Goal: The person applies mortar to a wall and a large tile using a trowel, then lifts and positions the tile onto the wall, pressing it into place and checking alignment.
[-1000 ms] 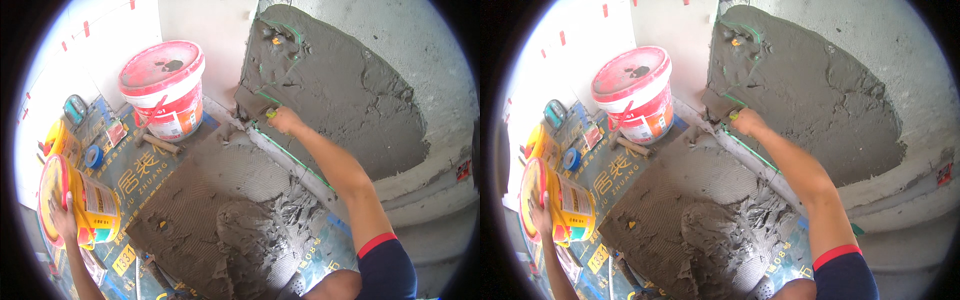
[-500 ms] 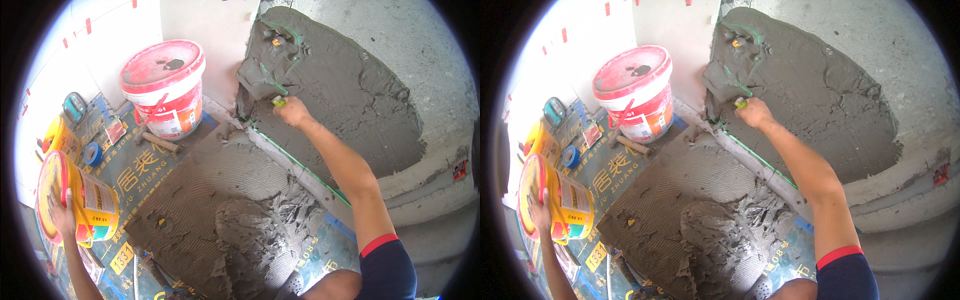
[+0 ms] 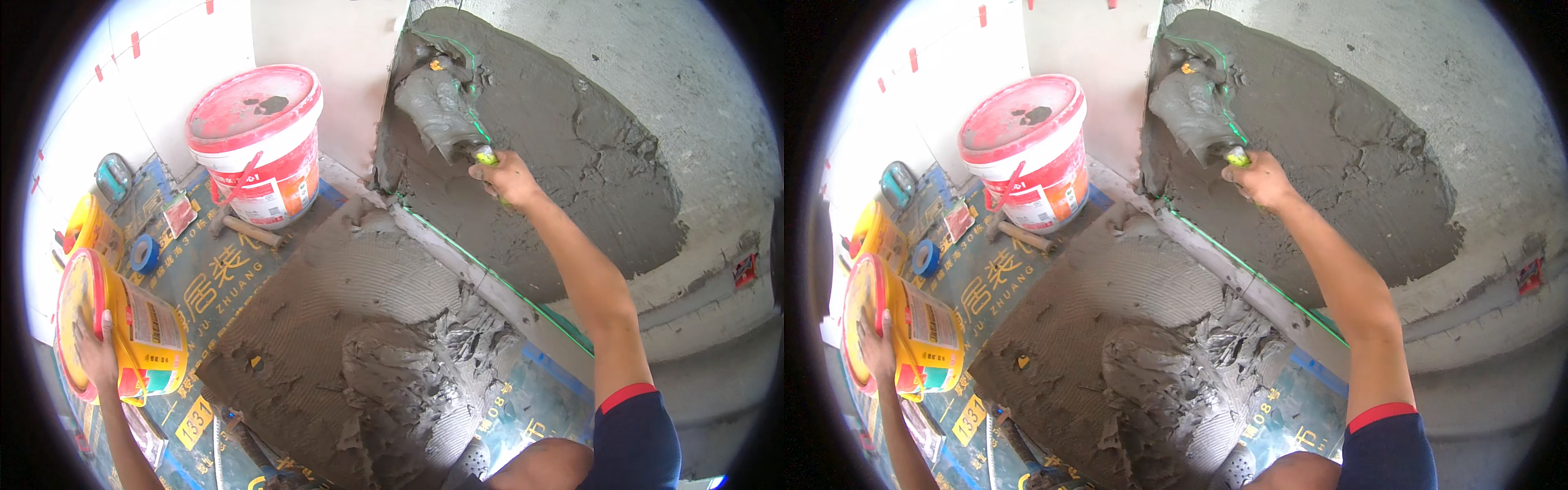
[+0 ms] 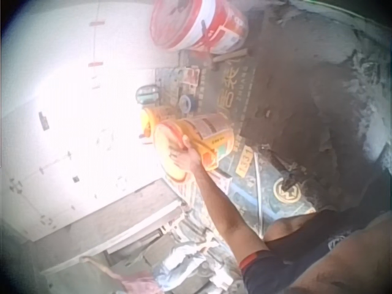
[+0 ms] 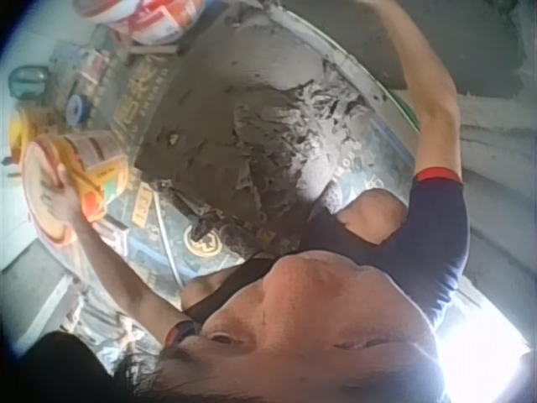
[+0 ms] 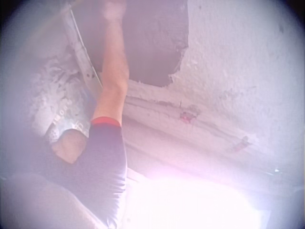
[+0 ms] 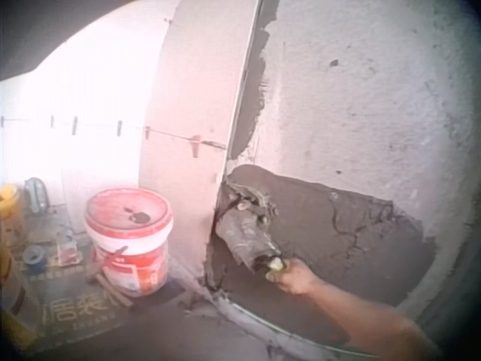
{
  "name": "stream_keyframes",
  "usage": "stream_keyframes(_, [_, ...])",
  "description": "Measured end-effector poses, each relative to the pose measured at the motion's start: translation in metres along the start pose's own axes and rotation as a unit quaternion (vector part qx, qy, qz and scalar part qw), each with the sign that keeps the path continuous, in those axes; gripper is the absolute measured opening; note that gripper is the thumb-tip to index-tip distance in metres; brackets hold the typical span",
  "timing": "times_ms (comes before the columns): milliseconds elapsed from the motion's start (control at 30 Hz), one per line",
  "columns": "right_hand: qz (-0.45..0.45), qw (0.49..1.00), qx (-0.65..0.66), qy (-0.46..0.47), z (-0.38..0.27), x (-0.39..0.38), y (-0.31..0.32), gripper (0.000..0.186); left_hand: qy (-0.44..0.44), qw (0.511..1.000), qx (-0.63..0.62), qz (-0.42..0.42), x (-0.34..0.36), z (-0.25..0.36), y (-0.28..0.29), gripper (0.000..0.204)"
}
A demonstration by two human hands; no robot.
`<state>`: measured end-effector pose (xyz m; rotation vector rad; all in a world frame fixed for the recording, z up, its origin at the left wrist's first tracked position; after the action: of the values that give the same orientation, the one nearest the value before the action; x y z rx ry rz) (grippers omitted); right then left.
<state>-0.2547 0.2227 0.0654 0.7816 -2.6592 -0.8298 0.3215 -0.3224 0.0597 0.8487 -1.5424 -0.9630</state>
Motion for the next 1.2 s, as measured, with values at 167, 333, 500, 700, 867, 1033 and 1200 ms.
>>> stream_keyframes(167, [0.006, 0.995, -0.094, -0.04, -0.007, -0.051, 0.036, 0.023, -0.01, 1.0, -0.008, 0.028, 0.0, -0.002, 0.003, 0.083])
stream_keyframes(333, [0.063, 0.997, -0.008, 0.038, -0.034, -0.145, 0.062, 0.039, -0.011, 0.999, -0.003, 0.049, 0.004, -0.007, 0.0, 0.083])
stream_keyframes(500, [-0.006, 0.974, -0.221, -0.043, -0.02, -0.23, -0.029, 0.038, -0.013, 0.999, 0.02, 0.041, 0.007, -0.015, -0.009, 0.088])
stream_keyframes(700, [-0.342, 0.909, -0.238, -0.017, 0.04, -0.321, -0.136, 0.031, -0.022, 0.996, 0.019, 0.081, 0.011, -0.008, 0.005, 0.09])
stream_keyframes(867, [-0.163, 0.967, -0.194, 0.019, 0.024, -0.308, -0.127, 0.031, -0.025, 0.998, 0.017, 0.055, 0.006, -0.005, -0.001, 0.09])
stream_keyframes(1033, [-0.295, 0.917, -0.269, -0.011, 0.038, -0.323, -0.133, 0.037, -0.026, 0.999, 0.019, 0.03, -0.003, 0.003, 0.007, 0.085])
stream_keyframes(1200, [-0.327, 0.89, -0.319, -0.017, 0.066, -0.312, -0.139, 0.034, -0.021, 1.0, 0.013, 0.005, -0.004, -0.004, 0.002, 0.086])
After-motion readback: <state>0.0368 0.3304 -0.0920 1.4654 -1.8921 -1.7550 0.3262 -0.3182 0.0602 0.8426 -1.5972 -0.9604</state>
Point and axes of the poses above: each hand's wrist, its own x-axis towards the middle knuckle, its own y-axis out of the back of the hand, z = x × y, the point moved 8 cm from there along x, towards the middle knuckle, and after that the axes turned 8 degrees about y, right-handed, at the moved point
